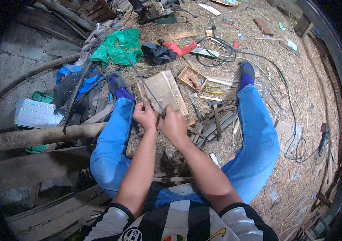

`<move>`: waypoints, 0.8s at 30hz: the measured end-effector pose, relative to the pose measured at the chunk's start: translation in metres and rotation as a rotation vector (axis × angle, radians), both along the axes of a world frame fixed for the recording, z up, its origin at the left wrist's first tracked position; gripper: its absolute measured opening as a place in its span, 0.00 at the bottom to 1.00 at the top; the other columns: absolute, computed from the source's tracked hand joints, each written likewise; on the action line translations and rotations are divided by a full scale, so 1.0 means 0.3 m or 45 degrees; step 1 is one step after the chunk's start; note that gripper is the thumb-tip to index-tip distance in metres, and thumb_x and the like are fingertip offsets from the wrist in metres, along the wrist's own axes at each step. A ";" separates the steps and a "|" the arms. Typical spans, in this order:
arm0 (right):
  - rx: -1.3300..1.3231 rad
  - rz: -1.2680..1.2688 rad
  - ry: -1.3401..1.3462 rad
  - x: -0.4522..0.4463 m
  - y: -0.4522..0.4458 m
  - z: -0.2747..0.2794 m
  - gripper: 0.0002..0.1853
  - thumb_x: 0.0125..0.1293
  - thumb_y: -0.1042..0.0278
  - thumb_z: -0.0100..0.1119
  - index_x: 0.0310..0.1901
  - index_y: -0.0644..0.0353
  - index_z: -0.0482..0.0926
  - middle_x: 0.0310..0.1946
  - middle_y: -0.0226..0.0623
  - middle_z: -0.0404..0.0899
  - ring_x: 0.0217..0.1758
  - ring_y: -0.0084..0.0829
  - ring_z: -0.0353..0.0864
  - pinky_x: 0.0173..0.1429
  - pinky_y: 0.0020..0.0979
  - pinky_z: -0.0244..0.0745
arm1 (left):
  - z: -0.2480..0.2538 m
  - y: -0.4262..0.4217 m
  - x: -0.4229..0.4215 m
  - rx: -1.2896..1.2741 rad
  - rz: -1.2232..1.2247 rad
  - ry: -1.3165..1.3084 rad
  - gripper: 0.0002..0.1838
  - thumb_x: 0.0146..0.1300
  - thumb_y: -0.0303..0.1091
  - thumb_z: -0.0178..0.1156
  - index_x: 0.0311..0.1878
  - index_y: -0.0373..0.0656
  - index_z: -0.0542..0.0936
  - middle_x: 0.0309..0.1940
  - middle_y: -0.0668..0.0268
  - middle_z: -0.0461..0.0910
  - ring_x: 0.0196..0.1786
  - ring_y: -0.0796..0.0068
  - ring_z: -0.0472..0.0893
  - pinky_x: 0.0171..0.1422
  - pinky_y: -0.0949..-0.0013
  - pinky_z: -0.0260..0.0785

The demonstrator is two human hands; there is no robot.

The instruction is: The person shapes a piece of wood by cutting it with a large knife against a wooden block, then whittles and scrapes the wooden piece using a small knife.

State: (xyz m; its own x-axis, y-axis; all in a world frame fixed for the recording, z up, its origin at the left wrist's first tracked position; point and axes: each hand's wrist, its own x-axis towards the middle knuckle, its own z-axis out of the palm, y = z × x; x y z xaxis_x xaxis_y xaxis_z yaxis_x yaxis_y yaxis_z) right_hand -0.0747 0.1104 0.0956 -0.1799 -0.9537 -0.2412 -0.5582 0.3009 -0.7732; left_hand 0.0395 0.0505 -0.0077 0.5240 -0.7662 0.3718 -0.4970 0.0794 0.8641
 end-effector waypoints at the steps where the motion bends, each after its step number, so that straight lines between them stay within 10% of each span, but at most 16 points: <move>1: 0.000 -0.004 0.002 0.003 0.009 -0.057 0.14 0.55 0.73 0.58 0.42 0.69 0.75 0.32 0.65 0.81 0.41 0.63 0.83 0.49 0.55 0.78 | -0.013 0.001 -0.001 0.037 -0.014 0.092 0.17 0.68 0.34 0.63 0.24 0.38 0.76 0.16 0.69 0.76 0.18 0.81 0.72 0.23 0.73 0.63; 24: 0.013 -0.118 -0.044 -0.060 0.007 -0.192 0.16 0.54 0.71 0.60 0.44 0.66 0.75 0.32 0.61 0.82 0.41 0.60 0.83 0.52 0.53 0.76 | 0.016 -0.055 0.001 0.062 0.057 0.171 0.19 0.69 0.39 0.62 0.24 0.37 0.76 0.15 0.69 0.75 0.18 0.81 0.71 0.24 0.70 0.61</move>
State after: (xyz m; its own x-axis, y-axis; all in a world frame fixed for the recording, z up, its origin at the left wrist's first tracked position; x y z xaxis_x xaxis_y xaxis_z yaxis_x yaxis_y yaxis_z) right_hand -0.0927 0.1126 0.0380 -0.2585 -0.9309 -0.2581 -0.5010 0.3576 -0.7881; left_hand 0.0397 0.0341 -0.0029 0.6005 -0.7566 0.2587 -0.3787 0.0159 0.9254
